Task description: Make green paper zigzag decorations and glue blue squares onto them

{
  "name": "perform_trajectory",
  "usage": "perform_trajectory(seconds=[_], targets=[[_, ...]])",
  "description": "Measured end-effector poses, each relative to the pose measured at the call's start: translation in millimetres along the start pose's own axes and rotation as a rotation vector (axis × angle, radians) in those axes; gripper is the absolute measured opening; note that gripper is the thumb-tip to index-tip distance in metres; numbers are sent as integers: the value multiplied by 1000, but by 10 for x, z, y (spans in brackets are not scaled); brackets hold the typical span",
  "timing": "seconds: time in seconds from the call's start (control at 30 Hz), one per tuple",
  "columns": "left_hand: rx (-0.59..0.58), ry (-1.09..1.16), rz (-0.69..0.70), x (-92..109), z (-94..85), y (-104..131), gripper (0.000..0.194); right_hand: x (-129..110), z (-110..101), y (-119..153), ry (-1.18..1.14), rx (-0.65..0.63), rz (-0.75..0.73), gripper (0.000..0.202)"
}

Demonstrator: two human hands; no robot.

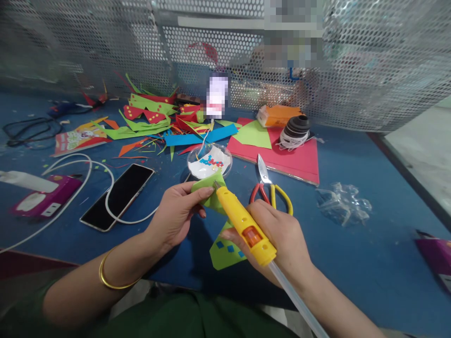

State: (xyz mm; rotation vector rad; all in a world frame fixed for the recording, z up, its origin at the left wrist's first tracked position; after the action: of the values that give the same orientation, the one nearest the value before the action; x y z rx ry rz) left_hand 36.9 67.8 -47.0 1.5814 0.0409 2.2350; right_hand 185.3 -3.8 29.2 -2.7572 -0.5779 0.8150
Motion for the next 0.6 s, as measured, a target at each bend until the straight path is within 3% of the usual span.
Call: perform_trajectory(seconds=[0.3,0.6], targets=[[10,21,4,0,-7,-5,13,17,-28,10,-15,33,38,27],[-1,24,11,-9,-5,-8,11,-21,-24,-6,7,11,-32,26]])
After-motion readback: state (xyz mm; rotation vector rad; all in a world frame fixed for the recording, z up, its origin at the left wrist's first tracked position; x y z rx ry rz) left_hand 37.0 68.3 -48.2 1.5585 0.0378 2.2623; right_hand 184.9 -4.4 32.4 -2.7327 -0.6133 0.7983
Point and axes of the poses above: each hand's wrist, its own y-axis away from the middle knuckle, its own z-axis out of the palm, x = y × z, the point moved 9 cm from there along -y, towards the middle knuckle, and after that the axes turned 7 degrees about -x, right-handed, at the moved point
